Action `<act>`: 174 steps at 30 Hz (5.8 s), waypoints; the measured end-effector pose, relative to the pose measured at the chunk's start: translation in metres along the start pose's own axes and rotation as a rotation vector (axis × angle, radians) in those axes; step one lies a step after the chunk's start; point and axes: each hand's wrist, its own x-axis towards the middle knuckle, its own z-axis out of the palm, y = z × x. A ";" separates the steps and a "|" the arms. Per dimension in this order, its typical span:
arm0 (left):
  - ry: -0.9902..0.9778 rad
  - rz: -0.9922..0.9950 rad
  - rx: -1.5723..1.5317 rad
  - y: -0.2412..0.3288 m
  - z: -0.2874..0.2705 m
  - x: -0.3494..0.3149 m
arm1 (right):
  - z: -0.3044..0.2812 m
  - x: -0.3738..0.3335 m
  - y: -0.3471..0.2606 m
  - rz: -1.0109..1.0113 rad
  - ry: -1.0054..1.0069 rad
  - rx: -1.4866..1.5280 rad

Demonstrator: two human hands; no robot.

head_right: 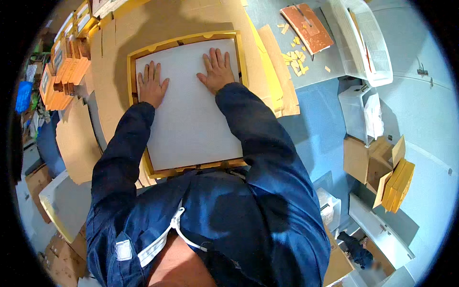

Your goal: The person walks through a storage area and begins assembling a cardboard box. They fold the flat cardboard into shape, insert a white foam sheet, and then place yellow cardboard dividers into the box to create compartments.

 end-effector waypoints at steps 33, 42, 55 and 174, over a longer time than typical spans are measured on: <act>-0.204 -1.177 -1.806 0.165 0.014 -0.187 | -0.310 -0.139 0.549 0.822 0.107 -0.085; 0.068 -1.521 -1.845 0.237 0.044 -0.181 | -0.194 -0.069 0.737 0.551 -0.252 0.247; 0.255 -1.639 -1.807 0.316 0.016 -0.134 | -0.152 -0.020 0.743 0.813 -0.201 0.327; 0.044 -0.340 -2.437 0.475 -0.078 0.170 | -0.200 -0.032 0.375 -0.262 0.045 0.327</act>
